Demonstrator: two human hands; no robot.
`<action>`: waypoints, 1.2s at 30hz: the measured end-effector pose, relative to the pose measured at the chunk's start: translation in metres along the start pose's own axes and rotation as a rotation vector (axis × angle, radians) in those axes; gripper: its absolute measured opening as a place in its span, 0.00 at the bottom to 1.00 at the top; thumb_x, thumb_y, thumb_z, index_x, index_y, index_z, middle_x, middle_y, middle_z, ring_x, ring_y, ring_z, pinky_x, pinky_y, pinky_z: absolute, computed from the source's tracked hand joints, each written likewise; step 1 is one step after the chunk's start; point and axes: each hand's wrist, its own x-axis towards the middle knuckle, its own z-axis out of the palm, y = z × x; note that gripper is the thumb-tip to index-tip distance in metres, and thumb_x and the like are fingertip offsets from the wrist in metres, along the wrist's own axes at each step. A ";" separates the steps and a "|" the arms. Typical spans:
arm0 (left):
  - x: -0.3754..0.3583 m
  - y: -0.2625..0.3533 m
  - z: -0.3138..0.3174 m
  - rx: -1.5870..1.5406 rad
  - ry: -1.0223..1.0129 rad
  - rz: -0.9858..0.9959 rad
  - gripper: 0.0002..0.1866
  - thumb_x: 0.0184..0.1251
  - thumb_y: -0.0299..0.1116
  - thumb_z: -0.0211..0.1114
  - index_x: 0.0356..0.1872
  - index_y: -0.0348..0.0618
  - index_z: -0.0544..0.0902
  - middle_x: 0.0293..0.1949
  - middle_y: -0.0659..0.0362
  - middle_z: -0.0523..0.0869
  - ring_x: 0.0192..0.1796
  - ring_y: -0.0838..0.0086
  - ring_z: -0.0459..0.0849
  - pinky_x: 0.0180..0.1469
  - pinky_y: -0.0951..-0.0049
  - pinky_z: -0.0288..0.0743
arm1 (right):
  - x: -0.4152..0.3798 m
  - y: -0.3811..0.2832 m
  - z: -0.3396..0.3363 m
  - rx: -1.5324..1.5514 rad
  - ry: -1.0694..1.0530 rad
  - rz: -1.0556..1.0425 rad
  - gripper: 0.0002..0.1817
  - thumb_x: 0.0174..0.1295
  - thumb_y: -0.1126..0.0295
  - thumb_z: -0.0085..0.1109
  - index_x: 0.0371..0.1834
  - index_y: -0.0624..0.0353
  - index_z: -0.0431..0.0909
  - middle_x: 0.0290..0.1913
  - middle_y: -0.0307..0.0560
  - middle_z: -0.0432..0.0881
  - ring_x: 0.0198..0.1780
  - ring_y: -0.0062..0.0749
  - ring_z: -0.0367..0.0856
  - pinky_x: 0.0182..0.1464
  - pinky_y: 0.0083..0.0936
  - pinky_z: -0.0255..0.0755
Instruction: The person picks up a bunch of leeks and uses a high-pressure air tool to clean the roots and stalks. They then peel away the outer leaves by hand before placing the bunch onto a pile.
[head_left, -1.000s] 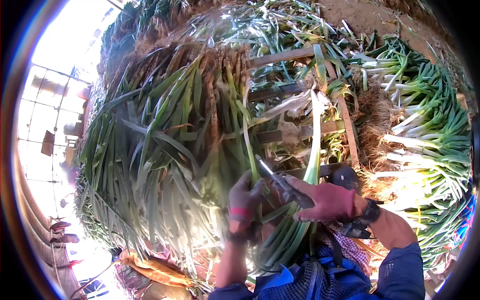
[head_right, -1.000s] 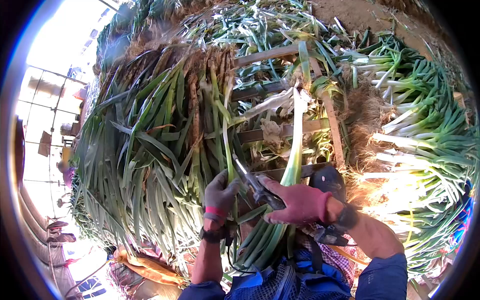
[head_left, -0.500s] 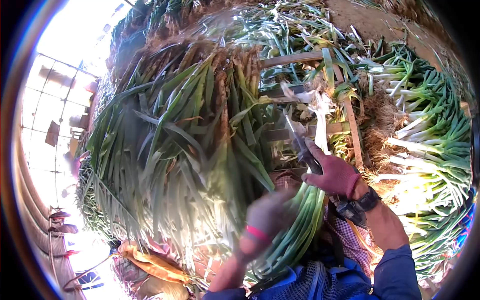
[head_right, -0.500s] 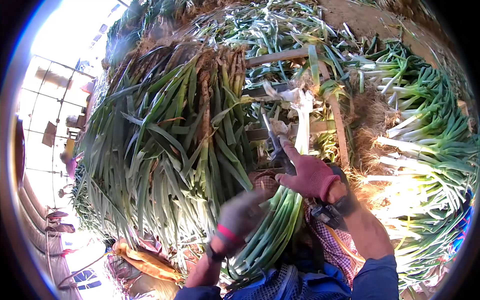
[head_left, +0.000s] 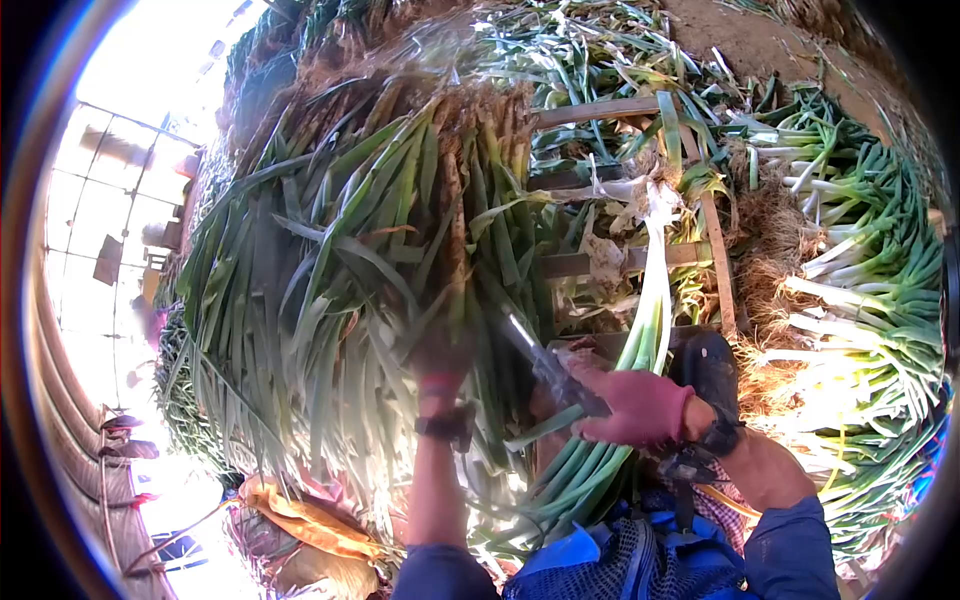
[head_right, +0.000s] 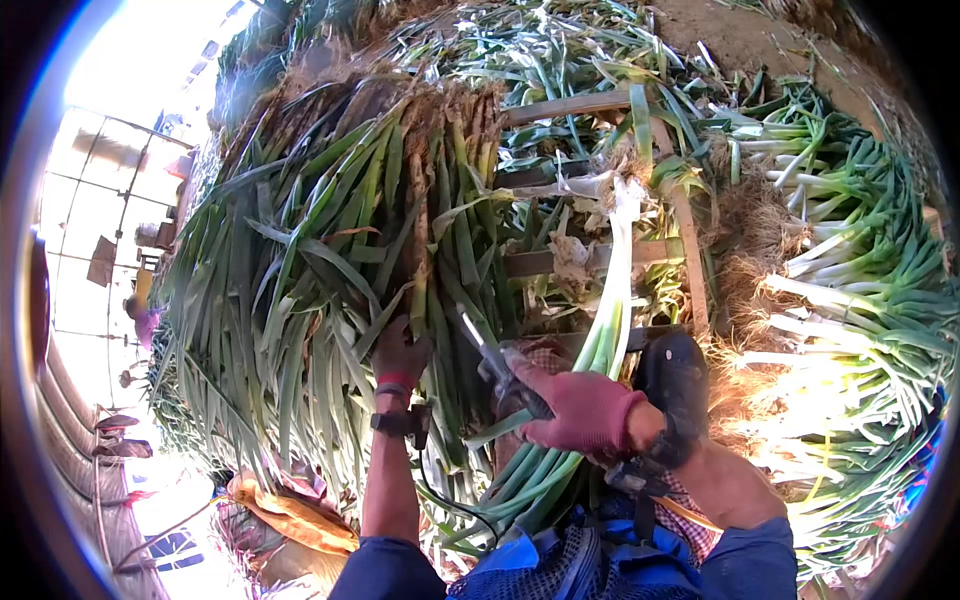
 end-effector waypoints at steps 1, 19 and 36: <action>-0.003 -0.008 0.003 -0.031 0.021 0.025 0.34 0.62 0.52 0.78 0.66 0.44 0.86 0.55 0.48 0.93 0.56 0.56 0.93 0.61 0.57 0.84 | 0.003 -0.002 0.000 -0.005 0.021 0.019 0.55 0.67 0.45 0.69 0.88 0.61 0.51 0.46 0.73 0.87 0.49 0.66 0.88 0.54 0.48 0.82; -0.015 -0.012 0.016 -0.144 0.065 -0.067 0.25 0.64 0.52 0.75 0.57 0.48 0.91 0.46 0.48 0.95 0.49 0.54 0.95 0.55 0.59 0.85 | 0.121 -0.042 -0.028 -0.117 0.078 0.073 0.55 0.68 0.47 0.66 0.90 0.57 0.47 0.53 0.73 0.88 0.54 0.67 0.89 0.61 0.48 0.80; 0.000 0.013 -0.007 -0.250 -0.165 -0.092 0.26 0.57 0.42 0.82 0.51 0.33 0.90 0.44 0.50 0.95 0.44 0.67 0.93 0.50 0.65 0.85 | 0.069 -0.021 -0.040 -0.064 0.040 0.112 0.51 0.67 0.52 0.65 0.89 0.57 0.51 0.47 0.68 0.89 0.46 0.60 0.90 0.53 0.45 0.82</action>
